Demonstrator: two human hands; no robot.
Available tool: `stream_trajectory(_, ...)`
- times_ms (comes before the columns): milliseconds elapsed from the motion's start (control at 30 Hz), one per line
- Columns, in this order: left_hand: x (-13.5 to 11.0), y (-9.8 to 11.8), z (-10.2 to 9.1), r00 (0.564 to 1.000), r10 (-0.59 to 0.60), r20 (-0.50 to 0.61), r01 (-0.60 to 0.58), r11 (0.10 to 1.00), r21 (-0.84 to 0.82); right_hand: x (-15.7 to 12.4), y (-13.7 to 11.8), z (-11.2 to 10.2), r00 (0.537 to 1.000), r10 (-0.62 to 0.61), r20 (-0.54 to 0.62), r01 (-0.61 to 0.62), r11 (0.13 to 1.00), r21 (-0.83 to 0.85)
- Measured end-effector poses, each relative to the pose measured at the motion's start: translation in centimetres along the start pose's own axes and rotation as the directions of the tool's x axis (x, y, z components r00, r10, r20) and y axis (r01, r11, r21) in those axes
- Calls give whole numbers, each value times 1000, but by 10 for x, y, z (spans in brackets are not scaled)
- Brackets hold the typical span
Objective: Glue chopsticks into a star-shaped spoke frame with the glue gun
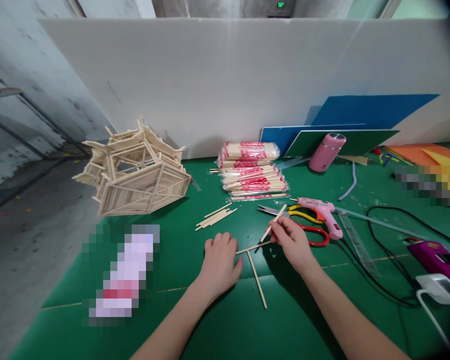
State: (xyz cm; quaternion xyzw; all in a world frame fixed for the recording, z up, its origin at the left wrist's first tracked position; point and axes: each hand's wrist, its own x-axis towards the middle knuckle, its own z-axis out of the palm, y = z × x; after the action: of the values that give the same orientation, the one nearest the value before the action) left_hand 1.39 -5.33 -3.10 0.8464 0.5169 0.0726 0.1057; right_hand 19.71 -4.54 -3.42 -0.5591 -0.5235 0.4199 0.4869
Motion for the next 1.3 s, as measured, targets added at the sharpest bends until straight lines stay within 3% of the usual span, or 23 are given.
stream_trajectory(267, 6, 2, 4, 998, 59, 10, -59, 998, -17, 16, 2, 13, 989, -21, 146, 30, 998, -59)
stream_trajectory(567, -1, 5, 5, 990, 120, 75, -117, 992, -43, 24, 0, 21, 938, 25, 346, 44, 980, -192)
stream_trajectory(1300, -1, 3, 9, 987, 137, 79, -134, 990, -34, 27, 7, 23, 923, 46, 383, 47, 972, -231)
